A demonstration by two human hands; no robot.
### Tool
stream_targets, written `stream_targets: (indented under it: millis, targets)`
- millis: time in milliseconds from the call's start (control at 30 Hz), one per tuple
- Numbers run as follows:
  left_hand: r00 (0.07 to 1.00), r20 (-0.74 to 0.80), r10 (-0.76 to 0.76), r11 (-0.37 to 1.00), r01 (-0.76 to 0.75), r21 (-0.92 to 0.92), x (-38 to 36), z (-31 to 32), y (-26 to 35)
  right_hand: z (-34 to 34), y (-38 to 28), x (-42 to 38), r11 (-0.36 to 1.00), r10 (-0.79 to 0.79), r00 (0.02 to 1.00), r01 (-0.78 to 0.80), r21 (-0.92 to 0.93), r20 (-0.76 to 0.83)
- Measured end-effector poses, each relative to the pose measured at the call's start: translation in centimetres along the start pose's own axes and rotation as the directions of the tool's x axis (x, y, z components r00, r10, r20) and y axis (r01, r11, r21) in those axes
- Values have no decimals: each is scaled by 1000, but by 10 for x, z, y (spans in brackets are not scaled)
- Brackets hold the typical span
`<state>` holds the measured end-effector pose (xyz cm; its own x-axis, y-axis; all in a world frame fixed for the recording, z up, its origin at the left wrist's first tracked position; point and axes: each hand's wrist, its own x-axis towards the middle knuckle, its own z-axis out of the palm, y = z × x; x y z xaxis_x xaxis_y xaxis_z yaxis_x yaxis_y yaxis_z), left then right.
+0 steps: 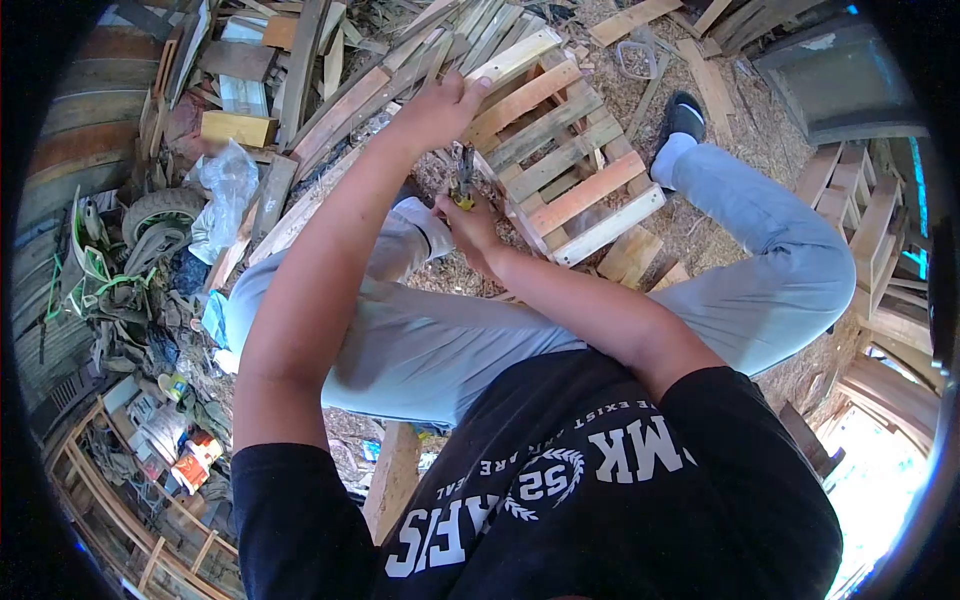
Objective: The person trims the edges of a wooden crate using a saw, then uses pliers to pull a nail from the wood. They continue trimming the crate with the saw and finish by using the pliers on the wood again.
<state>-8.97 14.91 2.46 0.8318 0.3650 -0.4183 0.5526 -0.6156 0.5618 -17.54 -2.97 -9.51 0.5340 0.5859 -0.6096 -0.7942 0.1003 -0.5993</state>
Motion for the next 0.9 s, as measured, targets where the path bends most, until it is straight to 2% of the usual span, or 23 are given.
stream_targets:
  millis: [33, 100, 133, 200, 300, 433, 500, 633, 700, 733, 800, 833, 867, 900]
  targets:
    - [1000, -1, 0, 1000, 0, 0, -1, -1, 1, -2, 0, 0, 1000, 0, 1000, 0, 0, 1]
    - [999, 42, -3, 1000, 4, -4, 0, -3, -1, -10, -2, -1, 998, -56, 985, 62, -33, 162]
    - [999, 41, -4, 1000, 4, -6, 3, 1, -5, -10, -2, -2, 997, -55, 985, 61, -36, 163]
    - [992, -91, 82, 996, -84, -12, 4, 7, -6, -9, -5, -7, 992, -10, 995, 22, -122, 103]
    - [993, -90, 73, 997, -73, 6, 2, 6, -6, -8, -16, -17, 970, 34, 999, -27, -241, 22]
    - [996, -76, 50, 999, -51, -7, -2, 3, -2, -17, -19, -16, 958, 39, 998, -23, -287, 52]
    - [995, -78, 57, 998, -58, -4, -2, 3, -2, -20, -26, -17, 973, 163, 971, -128, -193, 176]
    - [994, -80, 72, 997, -73, -15, 0, 7, -5, -12, -46, -36, 969, 245, 929, -221, -114, 276]
    - [992, -109, 67, 998, -68, -4, -1, 8, -4, -6, -47, -41, 877, 377, 818, -466, 118, 434]
    - [992, -110, 67, 998, -68, -2, -1, 7, -4, -3, -42, -44, 877, 376, 818, -466, 119, 435]
    - [998, -44, 45, 999, -46, -26, 0, 4, -3, 3, -29, -48, 836, 391, 709, -540, 95, 587]
    - [998, -46, 42, 999, -43, -26, 0, 3, -2, 3, -25, -47, 808, 426, 671, -584, 77, 607]
    - [998, -46, 35, 999, -36, -24, 0, 3, -1, 3, -23, -45, 807, 428, 667, -586, 75, 610]
    - [999, -46, 28, 999, -29, -23, -1, 2, -2, 3, -25, -42, 852, 426, 706, -523, 12, 566]
